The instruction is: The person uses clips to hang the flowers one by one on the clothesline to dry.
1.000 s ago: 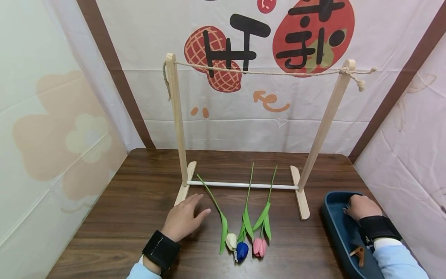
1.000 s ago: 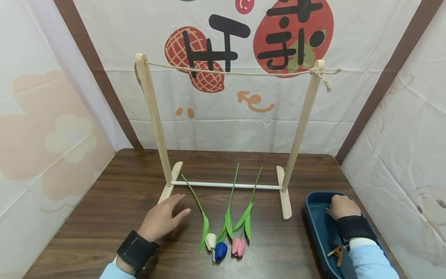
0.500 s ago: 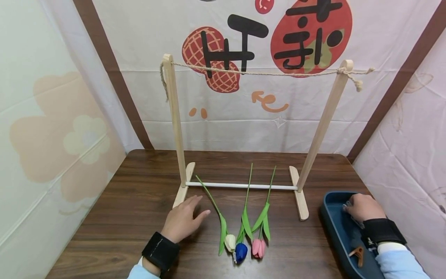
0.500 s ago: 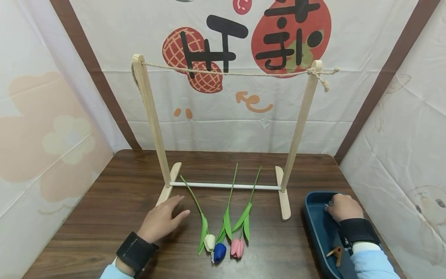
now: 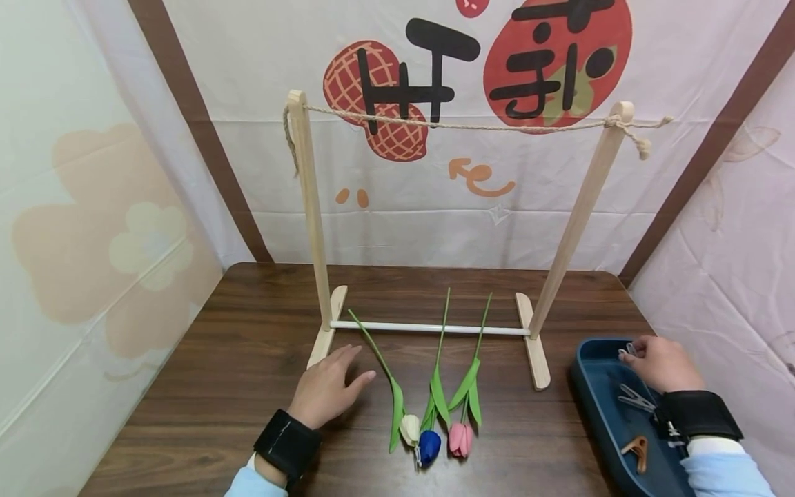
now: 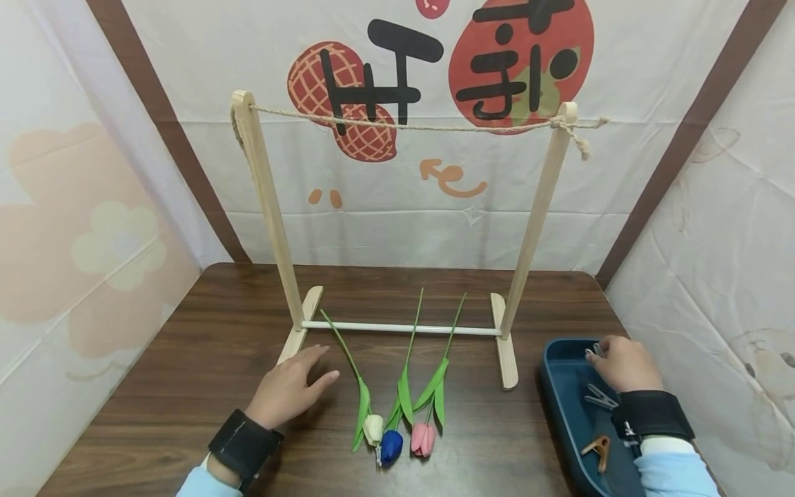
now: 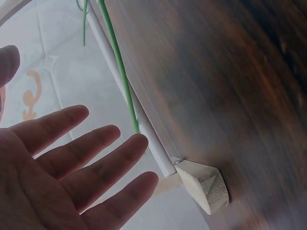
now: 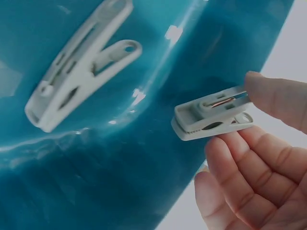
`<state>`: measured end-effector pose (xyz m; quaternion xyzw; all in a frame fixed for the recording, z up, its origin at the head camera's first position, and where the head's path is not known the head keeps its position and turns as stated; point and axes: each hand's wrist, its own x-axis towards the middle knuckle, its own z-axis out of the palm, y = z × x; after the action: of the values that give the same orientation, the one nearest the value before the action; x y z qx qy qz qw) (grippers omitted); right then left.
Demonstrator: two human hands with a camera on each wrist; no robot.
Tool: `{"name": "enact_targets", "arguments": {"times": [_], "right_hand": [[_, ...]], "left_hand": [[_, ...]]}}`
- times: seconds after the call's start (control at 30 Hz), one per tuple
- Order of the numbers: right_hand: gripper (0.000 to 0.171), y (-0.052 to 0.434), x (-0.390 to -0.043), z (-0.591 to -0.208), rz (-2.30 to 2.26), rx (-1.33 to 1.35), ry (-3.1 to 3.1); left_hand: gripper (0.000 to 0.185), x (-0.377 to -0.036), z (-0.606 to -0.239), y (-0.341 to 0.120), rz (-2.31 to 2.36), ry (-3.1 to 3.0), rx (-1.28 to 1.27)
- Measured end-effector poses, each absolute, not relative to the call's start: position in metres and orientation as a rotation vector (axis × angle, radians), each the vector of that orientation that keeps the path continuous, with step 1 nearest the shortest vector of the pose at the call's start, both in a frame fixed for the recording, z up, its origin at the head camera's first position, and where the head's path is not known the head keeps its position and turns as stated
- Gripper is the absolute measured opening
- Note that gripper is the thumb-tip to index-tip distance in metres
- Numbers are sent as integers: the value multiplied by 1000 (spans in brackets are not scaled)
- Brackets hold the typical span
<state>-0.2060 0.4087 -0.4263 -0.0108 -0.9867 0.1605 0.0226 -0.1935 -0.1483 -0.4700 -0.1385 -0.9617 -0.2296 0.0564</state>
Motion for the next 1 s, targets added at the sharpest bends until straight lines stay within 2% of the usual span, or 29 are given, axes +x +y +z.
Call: {"name": "enact_targets", "arguments": {"times": [0.17, 1.0], "right_hand": [[36, 404, -203, -413, 495, -38, -2987], [27, 346, -183, -367, 494, 107, -2629]], "left_hand": [[63, -194, -469, -149, -698, -2914, -418], [63, -190, -466, -151, -721, -2914, -402]]}}
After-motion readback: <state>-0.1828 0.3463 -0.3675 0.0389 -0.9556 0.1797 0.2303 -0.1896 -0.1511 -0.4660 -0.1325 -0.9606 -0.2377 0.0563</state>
